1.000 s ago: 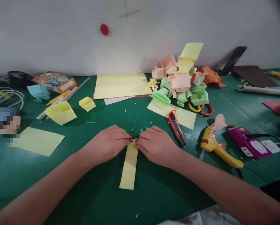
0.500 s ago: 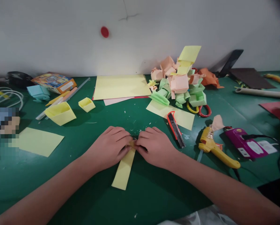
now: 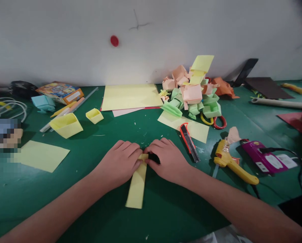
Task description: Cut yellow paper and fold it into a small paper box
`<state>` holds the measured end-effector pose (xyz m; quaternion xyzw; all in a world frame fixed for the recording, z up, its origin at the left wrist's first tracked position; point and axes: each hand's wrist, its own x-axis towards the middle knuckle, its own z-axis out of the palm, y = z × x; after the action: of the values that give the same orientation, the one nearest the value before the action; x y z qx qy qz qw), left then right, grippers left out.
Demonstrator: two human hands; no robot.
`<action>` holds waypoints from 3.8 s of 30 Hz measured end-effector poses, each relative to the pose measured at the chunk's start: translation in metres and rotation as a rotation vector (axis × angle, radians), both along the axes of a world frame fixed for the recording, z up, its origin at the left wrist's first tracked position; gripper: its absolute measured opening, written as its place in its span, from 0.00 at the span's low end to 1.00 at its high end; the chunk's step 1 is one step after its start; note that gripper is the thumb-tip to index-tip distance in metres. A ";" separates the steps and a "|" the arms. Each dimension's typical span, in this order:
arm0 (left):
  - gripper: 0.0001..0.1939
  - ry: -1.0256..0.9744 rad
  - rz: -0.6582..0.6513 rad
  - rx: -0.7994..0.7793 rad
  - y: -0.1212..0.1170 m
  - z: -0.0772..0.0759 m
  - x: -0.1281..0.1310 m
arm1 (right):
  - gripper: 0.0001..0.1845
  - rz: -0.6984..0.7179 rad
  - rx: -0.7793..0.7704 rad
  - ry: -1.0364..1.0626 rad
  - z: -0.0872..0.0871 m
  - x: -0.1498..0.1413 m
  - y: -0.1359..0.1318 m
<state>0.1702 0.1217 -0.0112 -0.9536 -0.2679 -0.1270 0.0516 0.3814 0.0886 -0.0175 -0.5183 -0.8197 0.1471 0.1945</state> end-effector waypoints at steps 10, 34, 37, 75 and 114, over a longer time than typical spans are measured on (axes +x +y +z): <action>0.05 -0.497 0.103 -0.200 -0.018 0.014 0.006 | 0.15 0.101 0.164 0.340 0.006 0.006 0.002; 0.08 -0.663 0.063 -0.162 -0.029 0.044 0.007 | 0.08 0.189 0.263 0.678 0.038 0.005 -0.014; 0.10 -0.602 -0.034 0.065 -0.037 0.058 0.002 | 0.12 0.254 0.507 0.542 0.045 0.008 -0.021; 0.08 -0.222 0.231 -0.398 0.002 -0.005 0.017 | 0.04 -0.072 -0.164 0.176 0.007 0.010 0.015; 0.12 -0.093 -0.006 -0.006 0.020 -0.009 0.014 | 0.05 0.142 0.105 0.006 -0.009 0.023 0.020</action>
<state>0.1840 0.1419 -0.0207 -0.9477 -0.2673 -0.1707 0.0357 0.4043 0.1084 -0.0261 -0.4475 -0.8604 0.1188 0.2129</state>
